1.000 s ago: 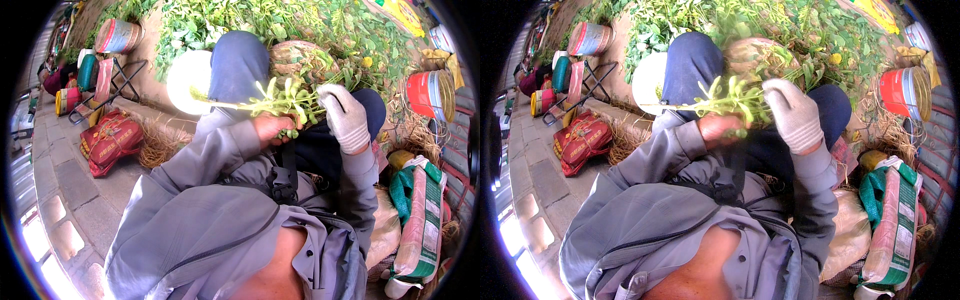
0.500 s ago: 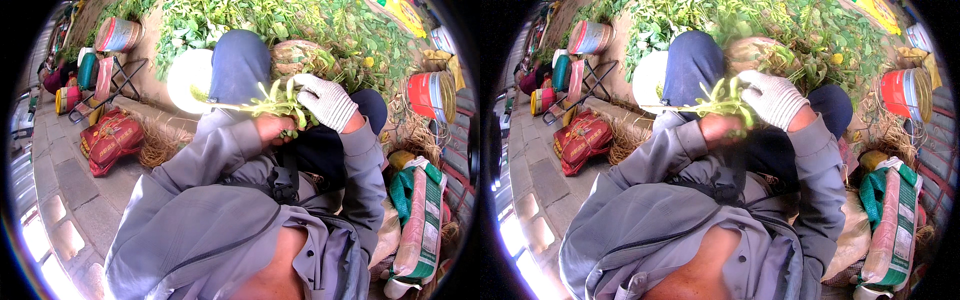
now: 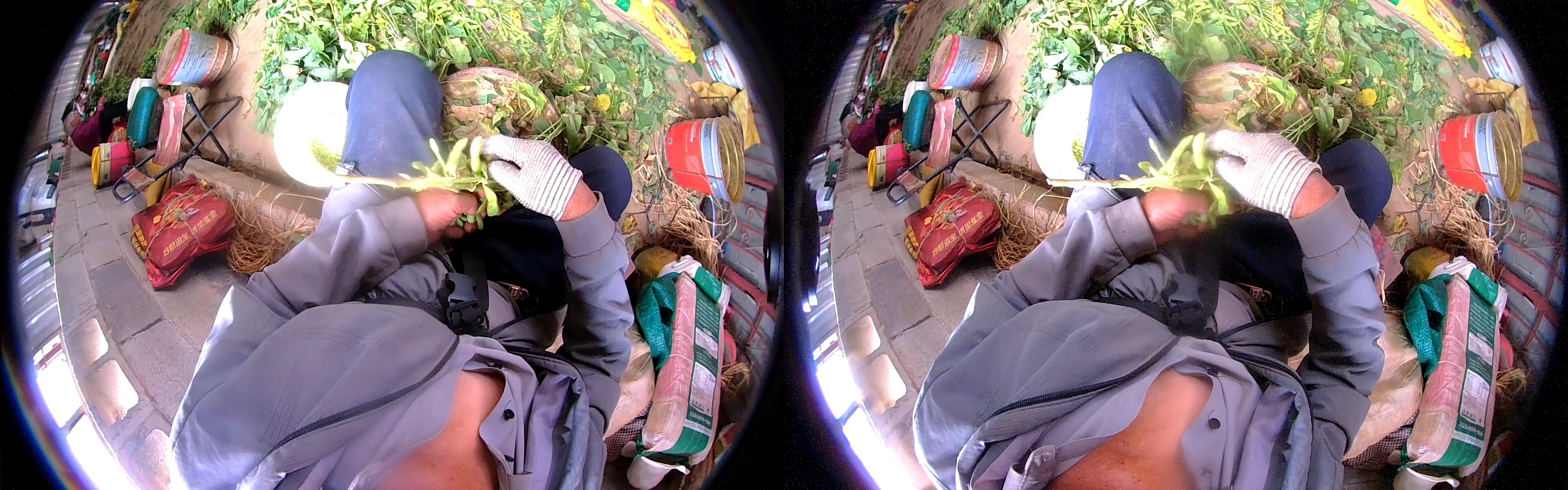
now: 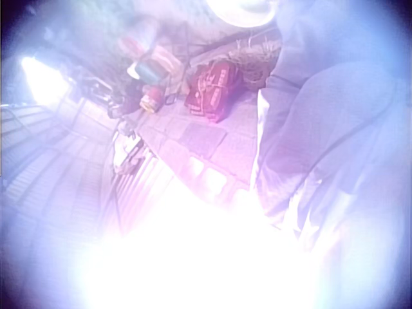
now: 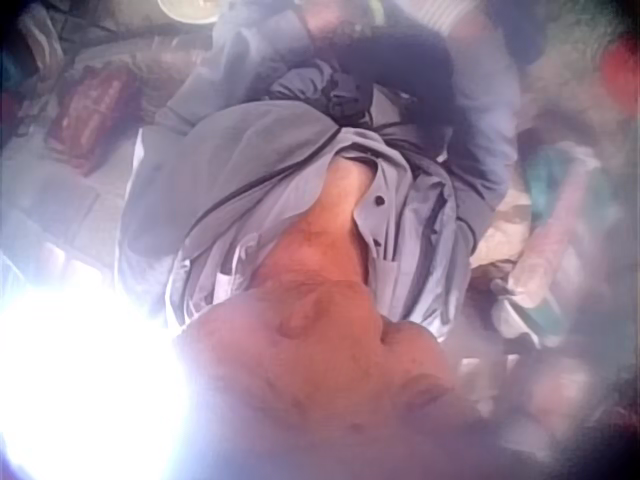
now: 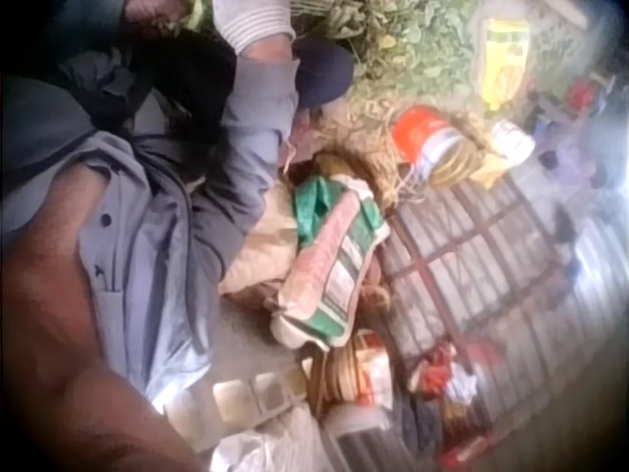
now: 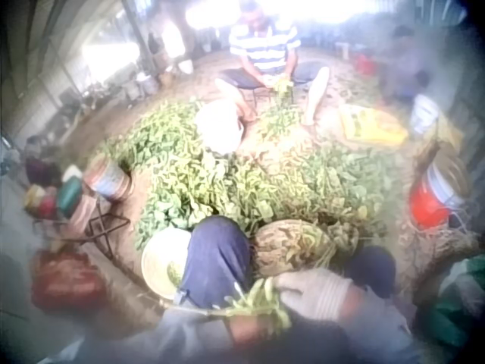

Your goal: The person sits on the ground and shells peas from their pods by hand, placing the shelled peas into a white bowl. The person handles pea pods and stems, occasionally dropping the stems onto a pile on the ground.

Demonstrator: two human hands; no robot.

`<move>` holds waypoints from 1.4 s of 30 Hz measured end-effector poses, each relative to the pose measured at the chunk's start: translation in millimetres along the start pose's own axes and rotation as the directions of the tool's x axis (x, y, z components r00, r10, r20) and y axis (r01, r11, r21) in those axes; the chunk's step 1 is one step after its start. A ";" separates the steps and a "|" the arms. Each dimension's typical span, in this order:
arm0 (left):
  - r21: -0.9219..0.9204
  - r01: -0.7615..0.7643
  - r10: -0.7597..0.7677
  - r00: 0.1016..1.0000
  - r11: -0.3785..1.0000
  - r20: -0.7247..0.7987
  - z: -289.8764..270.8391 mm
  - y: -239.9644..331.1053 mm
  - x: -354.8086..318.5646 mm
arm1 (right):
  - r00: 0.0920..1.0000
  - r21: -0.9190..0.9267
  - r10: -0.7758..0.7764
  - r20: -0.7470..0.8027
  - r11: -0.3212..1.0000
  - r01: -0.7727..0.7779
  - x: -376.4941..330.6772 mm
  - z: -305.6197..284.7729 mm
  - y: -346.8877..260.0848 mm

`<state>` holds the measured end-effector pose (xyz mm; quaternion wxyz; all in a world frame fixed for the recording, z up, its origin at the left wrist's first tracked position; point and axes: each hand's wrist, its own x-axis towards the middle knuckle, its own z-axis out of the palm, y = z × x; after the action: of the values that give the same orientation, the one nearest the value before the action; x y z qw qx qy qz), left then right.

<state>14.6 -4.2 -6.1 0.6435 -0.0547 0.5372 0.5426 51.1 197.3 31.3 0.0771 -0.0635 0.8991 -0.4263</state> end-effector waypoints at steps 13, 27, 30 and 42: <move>-0.123 -0.038 0.050 0.994 0.992 0.093 -1.8 8.7 -1.7 | 0.966 -0.220 0.007 -0.260 0.973 -0.066 -10.7 -10.7 -19.2; 0.039 -0.005 -0.010 0.929 0.999 0.370 -0.4 34.7 -41.8 | 0.838 0.260 0.220 -0.500 0.961 -0.097 -20.7 36.1 -31.5; -0.163 -0.108 0.161 0.919 0.981 0.361 -3.3 32.4 -50.4 | 0.823 0.070 0.080 -0.562 0.996 -0.050 -23.1 44.2 -39.5; -0.340 -0.070 0.115 0.987 0.938 0.114 -8.1 21.8 -38.4 | 0.841 0.098 0.033 -0.540 0.995 0.024 -39.8 80.4 -51.4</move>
<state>-0.7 -25.3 30.6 0.6326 -0.1019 0.3957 0.6579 108.1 111.4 24.4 -0.1756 0.0655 0.8617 -0.4715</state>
